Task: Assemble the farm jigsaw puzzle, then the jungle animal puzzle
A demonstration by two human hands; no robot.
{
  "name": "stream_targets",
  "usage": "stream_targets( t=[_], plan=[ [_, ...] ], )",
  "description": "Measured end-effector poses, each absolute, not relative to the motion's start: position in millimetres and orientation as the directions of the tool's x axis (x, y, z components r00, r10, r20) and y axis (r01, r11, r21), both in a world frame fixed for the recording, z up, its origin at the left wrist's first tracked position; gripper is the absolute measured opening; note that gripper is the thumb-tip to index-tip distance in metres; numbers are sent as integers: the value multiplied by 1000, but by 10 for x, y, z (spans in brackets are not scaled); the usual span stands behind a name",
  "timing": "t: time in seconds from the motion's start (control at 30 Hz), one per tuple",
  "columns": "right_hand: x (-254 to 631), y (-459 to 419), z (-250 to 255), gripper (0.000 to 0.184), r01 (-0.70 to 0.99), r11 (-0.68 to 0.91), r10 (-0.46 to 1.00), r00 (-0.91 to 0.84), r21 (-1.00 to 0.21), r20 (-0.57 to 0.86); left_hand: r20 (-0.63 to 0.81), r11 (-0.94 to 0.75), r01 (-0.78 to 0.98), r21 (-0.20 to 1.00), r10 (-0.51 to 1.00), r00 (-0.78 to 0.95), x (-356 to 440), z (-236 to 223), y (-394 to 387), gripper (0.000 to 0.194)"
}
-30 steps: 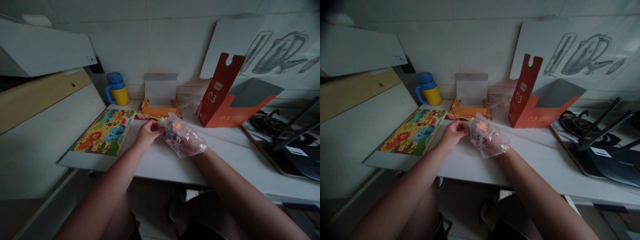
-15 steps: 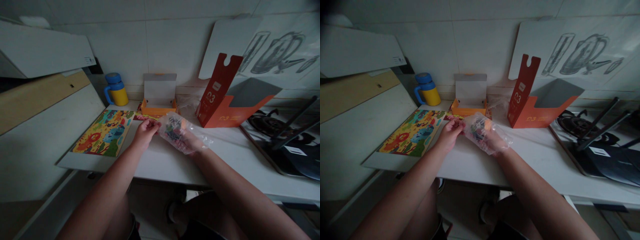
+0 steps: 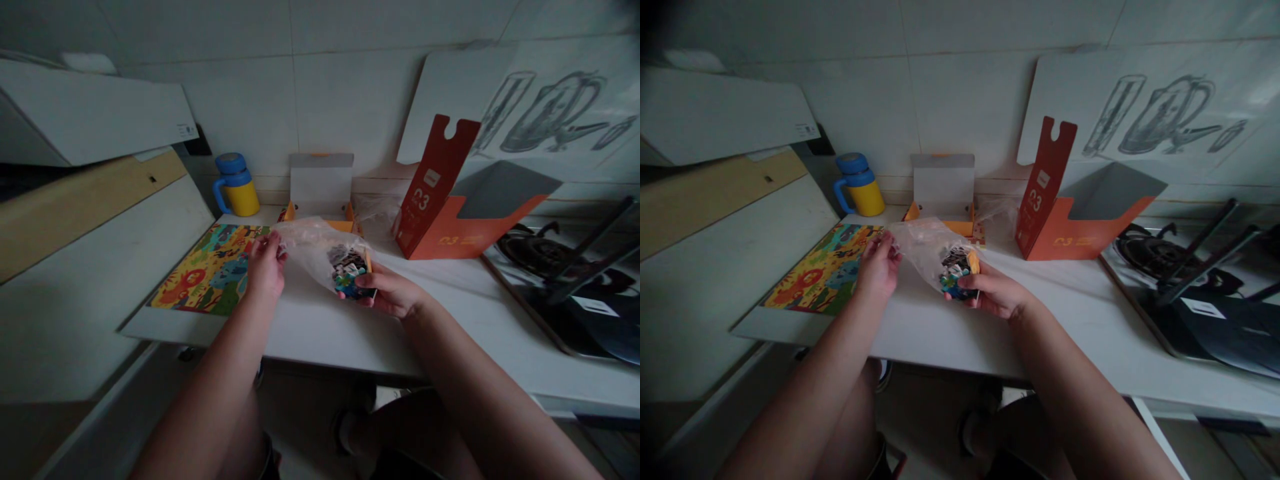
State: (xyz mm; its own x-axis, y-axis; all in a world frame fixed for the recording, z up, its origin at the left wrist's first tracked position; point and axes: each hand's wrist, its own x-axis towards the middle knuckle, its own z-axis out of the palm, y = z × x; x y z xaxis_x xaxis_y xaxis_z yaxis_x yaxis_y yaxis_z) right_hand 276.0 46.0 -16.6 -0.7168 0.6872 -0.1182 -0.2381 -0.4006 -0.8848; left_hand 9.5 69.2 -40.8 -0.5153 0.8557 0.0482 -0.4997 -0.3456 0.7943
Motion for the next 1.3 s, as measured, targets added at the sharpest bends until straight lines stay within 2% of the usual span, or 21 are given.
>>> stream_targets(
  t=[0.2, 0.3, 0.4, 0.5, 0.57, 0.63, 0.7, 0.73, 0.77, 0.83, 0.93, 1.0, 1.17, 1.3],
  plan=[
    [2858, 466, -120, 77, -265, -351, 637, -770, -898, -22, 20, -500, -515, 696, 731, -682, -177, -387, 786, 22],
    [2860, 498, -134, 70, -282, -308, 657, -754, -909, 12, -2, -507, -543, 669, 730, -683, -216, -327, 851, 15],
    [2838, 534, -170, 58, -278, -274, 669, -743, -921, 25, 7, -480, -575, 662, 771, -636, -155, -238, 995, 16],
    [2797, 563, -214, 53, -269, -259, 709, -705, -928, 7, 97, -405, -547, 732, 858, -505, -56, -149, 1199, 24],
    [2764, 580, -243, 52, -270, -248, 762, -647, -930, -15, 147, -348, -411, 843, 883, -446, -2, -109, 1306, 30],
    [2730, 600, -270, 57, -272, -208, 825, -566, -939, -19, 266, -381, -144, 913, 826, -498, 36, -100, 1344, 40],
    [2699, 630, -298, 70, -256, -132, 889, -458, -958, 0, 466, -470, 136, 872, 713, -525, 66, -134, 1305, 47],
    [2685, 650, -313, 78, -233, -85, 918, -397, -969, 15, 544, -507, 220, 833, 680, -491, 83, -167, 1265, 45],
    [2672, 672, -328, 86, -201, -38, 941, -338, -979, 33, 580, -524, 254, 813, 691, -432, 103, -210, 1220, 42],
    [2649, 715, -357, 94, -125, 44, 965, -253, -991, 75, 561, -508, 247, 825, 789, -250, 156, -306, 1134, 30],
    [2622, 756, -386, 95, -57, 110, 962, -244, -992, 121, 483, -489, 258, 833, 871, 89, 249, -413, 1058, 26],
    [2607, 760, -396, 93, -48, 130, 955, -263, -990, 138, 480, -522, 325, 789, 853, 205, 287, -430, 1042, 27],
    [2574, 750, -445, 92, -13, 137, 940, -312, -991, 134, 512, -564, 494, 662, 821, 252, 230, -371, 1051, 20],
    [2521, 787, -475, 93, 14, 81, 922, -381, -997, 70, 503, -552, 502, 666, 829, 245, 176, -365, 1056, 25]
  ],
)
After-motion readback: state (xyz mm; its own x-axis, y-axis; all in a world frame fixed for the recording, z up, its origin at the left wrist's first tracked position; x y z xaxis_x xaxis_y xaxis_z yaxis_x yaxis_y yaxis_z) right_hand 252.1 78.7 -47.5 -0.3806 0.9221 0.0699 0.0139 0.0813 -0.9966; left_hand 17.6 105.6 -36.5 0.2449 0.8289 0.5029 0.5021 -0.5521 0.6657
